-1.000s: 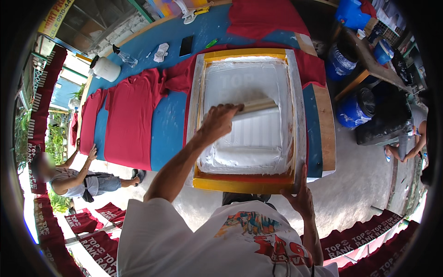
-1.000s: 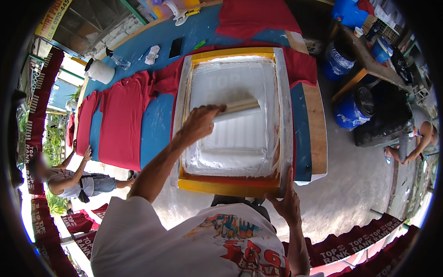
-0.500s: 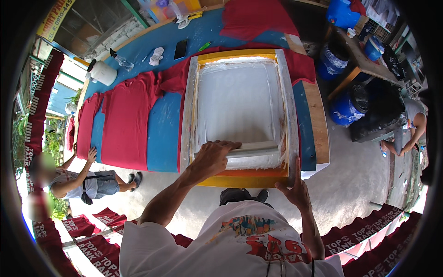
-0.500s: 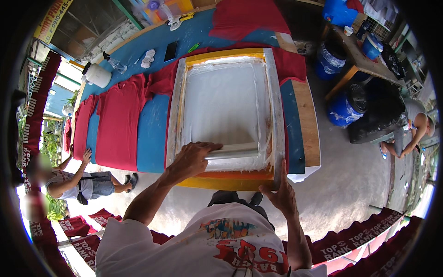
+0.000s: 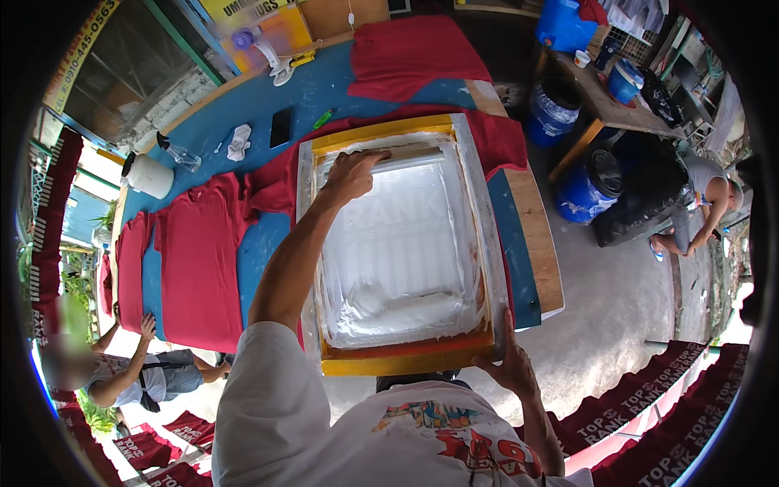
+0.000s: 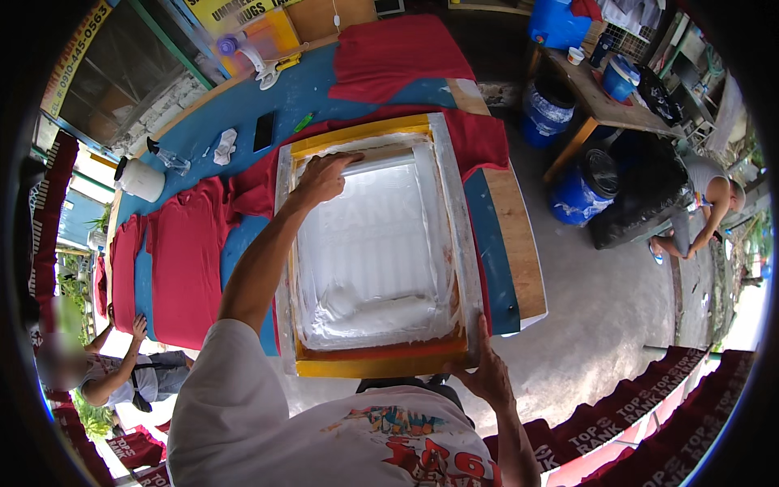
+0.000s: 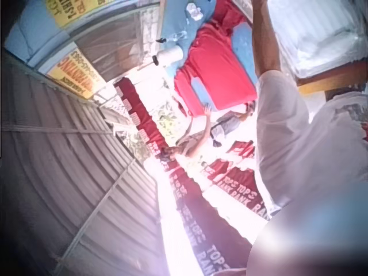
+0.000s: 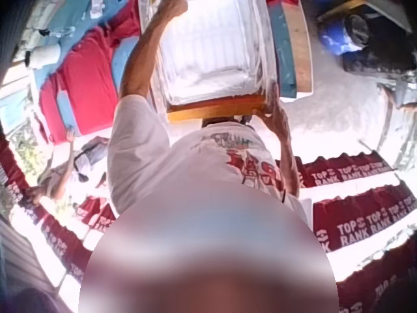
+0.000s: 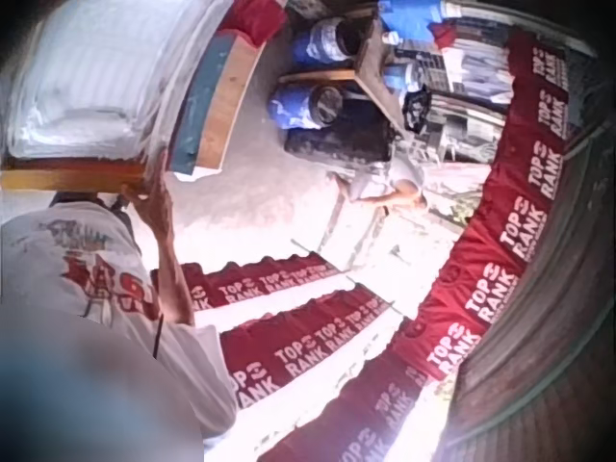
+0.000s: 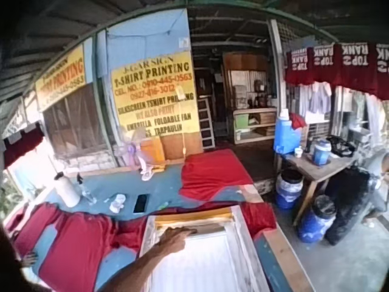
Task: The person lays red t-shirts flat on a blue worktable, positions a screen-printing frame, and uses a squeegee to pull white ink across the screen to print a design. After each print, the person removes the printed shirt and places it on a drying rack, then repeats the process with a new shirt.
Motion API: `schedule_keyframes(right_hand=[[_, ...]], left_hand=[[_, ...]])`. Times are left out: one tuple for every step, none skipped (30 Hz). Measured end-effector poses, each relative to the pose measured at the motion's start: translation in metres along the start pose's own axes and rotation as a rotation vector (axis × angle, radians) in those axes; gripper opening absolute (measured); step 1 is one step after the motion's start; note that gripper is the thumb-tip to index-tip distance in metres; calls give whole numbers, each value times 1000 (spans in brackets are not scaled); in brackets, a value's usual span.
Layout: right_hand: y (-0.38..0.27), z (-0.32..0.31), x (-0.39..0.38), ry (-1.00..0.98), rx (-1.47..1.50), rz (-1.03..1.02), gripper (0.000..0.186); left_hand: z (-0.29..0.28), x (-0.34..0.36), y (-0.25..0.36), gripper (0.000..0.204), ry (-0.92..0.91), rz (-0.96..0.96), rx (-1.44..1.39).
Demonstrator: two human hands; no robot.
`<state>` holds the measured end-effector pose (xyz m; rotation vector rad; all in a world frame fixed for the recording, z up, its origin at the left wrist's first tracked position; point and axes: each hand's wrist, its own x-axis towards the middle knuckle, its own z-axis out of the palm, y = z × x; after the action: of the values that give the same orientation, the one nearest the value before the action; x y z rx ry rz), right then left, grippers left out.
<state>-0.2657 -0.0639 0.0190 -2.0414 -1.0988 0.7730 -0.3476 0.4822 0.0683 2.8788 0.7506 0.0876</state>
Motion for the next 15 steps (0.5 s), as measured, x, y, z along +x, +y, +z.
schedule_keyframes(right_hand=[[0,0,0,-5,0,-2,137],[0,0,-1,-12,16,11,138],[0,-1,-1,-20,32,26,138],[0,-1,-1,-17,54,12,138],[0,-1,-1,-39,48,58,138],[0,-1,-1,-51,53,80,138],[0,-1,-1,-50,68,76,138],[0,0,0,-10,15,7,138],[0,0,0,-11,18,7,138],[0,0,0,-12,21,8,137],[0,0,0,-13,23,7,137],[1,0,0,-23,53,25,138],[2,0,0,-25,44,25,138],[2,1,0,-15,41,9,138],[3,1,-1,-6,38,-6,138]], left_hand=[[2,0,-2,73,11,10,-21],[4,-3,-2,73,5,9,-39],[6,-10,0,72,24,30,-36],[7,-20,3,70,36,39,-33],[8,-32,9,69,57,53,-33],[10,-47,16,68,59,83,-46],[12,-65,27,66,69,94,-26],[14,-85,38,65,67,112,-23],[16,-108,51,65,67,130,-23],[17,-133,66,67,59,134,-46],[18,-158,81,68,77,149,-73],[19,-183,96,71,26,128,-71],[19,-207,112,74,-11,113,-73],[19,-230,128,71,19,117,-86],[19,-250,143,69,29,111,-96]])
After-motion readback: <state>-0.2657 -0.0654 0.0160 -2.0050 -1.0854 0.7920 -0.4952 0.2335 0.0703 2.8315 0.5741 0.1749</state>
